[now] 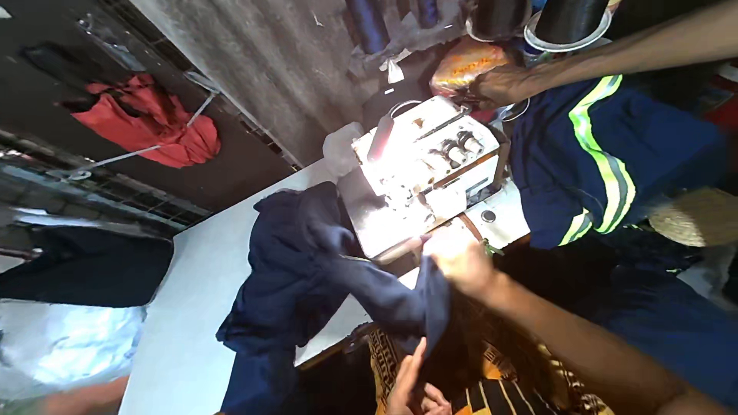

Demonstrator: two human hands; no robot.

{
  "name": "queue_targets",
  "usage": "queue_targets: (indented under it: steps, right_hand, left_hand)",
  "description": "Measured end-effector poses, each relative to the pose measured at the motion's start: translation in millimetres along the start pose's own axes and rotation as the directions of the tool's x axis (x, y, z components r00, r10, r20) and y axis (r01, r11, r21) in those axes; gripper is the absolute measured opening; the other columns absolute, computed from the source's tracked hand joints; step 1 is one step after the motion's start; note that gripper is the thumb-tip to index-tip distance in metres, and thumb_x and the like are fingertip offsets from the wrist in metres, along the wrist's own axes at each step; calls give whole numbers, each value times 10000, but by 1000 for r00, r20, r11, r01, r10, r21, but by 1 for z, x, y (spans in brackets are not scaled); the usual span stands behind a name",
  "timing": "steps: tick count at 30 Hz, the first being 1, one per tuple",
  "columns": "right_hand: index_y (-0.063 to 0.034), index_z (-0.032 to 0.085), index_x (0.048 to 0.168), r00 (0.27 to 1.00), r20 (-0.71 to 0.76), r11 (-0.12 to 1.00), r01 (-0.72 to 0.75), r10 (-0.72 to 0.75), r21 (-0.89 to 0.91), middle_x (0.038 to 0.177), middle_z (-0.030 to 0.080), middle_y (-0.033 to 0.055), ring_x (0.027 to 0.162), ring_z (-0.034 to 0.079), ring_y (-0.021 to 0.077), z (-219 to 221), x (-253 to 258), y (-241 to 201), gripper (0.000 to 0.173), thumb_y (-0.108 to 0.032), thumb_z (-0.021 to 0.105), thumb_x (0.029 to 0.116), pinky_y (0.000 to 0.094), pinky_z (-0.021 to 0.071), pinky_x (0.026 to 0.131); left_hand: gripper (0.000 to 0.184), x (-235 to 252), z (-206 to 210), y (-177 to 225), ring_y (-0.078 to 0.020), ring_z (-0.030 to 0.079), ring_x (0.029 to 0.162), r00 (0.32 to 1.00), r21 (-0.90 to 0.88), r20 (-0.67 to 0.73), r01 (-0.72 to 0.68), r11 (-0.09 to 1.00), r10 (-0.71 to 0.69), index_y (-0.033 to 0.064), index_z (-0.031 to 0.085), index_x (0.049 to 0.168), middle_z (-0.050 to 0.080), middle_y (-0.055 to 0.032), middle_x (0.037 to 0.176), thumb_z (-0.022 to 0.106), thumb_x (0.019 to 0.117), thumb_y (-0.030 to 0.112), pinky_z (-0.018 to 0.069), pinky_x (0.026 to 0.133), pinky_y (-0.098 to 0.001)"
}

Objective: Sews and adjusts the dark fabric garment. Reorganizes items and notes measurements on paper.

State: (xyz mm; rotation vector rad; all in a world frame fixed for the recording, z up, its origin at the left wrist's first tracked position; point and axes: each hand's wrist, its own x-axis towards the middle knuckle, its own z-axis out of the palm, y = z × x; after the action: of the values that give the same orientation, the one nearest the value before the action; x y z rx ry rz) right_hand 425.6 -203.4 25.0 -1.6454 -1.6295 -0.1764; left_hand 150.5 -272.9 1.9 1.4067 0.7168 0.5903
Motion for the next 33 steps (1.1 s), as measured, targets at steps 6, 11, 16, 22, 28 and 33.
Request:
queue_targets:
  steps: [6, 11, 16, 22, 28, 33]
  right_hand:
    - [-104, 793, 1051, 952, -139, 943, -234, 271, 235, 1004, 744, 56, 931, 682, 149, -52, -18, 25, 230, -111, 582, 962, 299, 564, 839]
    - [-83, 784, 1080, 863, -286, 503, 43, 417, 863, 1047, 745, -18, 933, 680, 45, -80, -40, 11, 166, -80, 659, 971, 226, 578, 839]
    - [-69, 681, 1218, 737, -291, 394, 35, 611, 918, 899, 683, -40, 792, 658, 55, -117, -39, 32, 441, 124, 680, 822, 239, 597, 764]
    - [-59, 775, 925, 769, -60, 358, -226, 637, 906, 969, 765, 18, 885, 711, 80, -107, -57, 33, 204, 76, 681, 803, 278, 607, 802]
    - [-136, 812, 870, 820, 83, 52, -136, 566, 989, 954, 777, 0, 900, 714, 62, -88, -45, 36, 233, 52, 677, 839, 266, 599, 823]
    - [-67, 729, 826, 691, 134, 170, -353, 710, 920, 801, 712, -8, 699, 638, 50, -86, -26, 58, 314, -125, 509, 1042, 239, 548, 661]
  left_hand:
    - [486, 51, -12, 62, -124, 686, 1013, 920, 642, 156, -370, 671, 359, 44, 623, 1378, 629, -132, 1341, 701, 902, 104, 600, 839, -287]
    - [597, 120, -7, 71, -263, 541, 1351, 890, 716, 261, -438, 544, 373, 83, 541, 1478, 604, -119, 1427, 642, 975, 388, 431, 1133, -493]
    - [238, 121, -47, 45, -232, 720, 965, 872, 781, 234, -432, 451, 430, 80, 771, 1052, 744, -85, 1007, 652, 850, 117, 591, 874, -451]
    - [219, 81, -118, 103, -222, 741, 964, 938, 837, -7, -184, 515, 346, -21, 753, 1067, 762, -153, 1044, 603, 999, 122, 577, 901, -490]
    - [258, 97, -143, 99, -214, 715, 933, 938, 819, -168, -38, 572, 303, -93, 719, 1048, 739, -213, 1003, 624, 993, 141, 553, 893, -444]
    - [292, 127, -138, 20, -431, 699, 1008, 884, 866, -206, -34, 499, 419, -113, 719, 1028, 725, -279, 1018, 557, 1013, 129, 502, 948, -606]
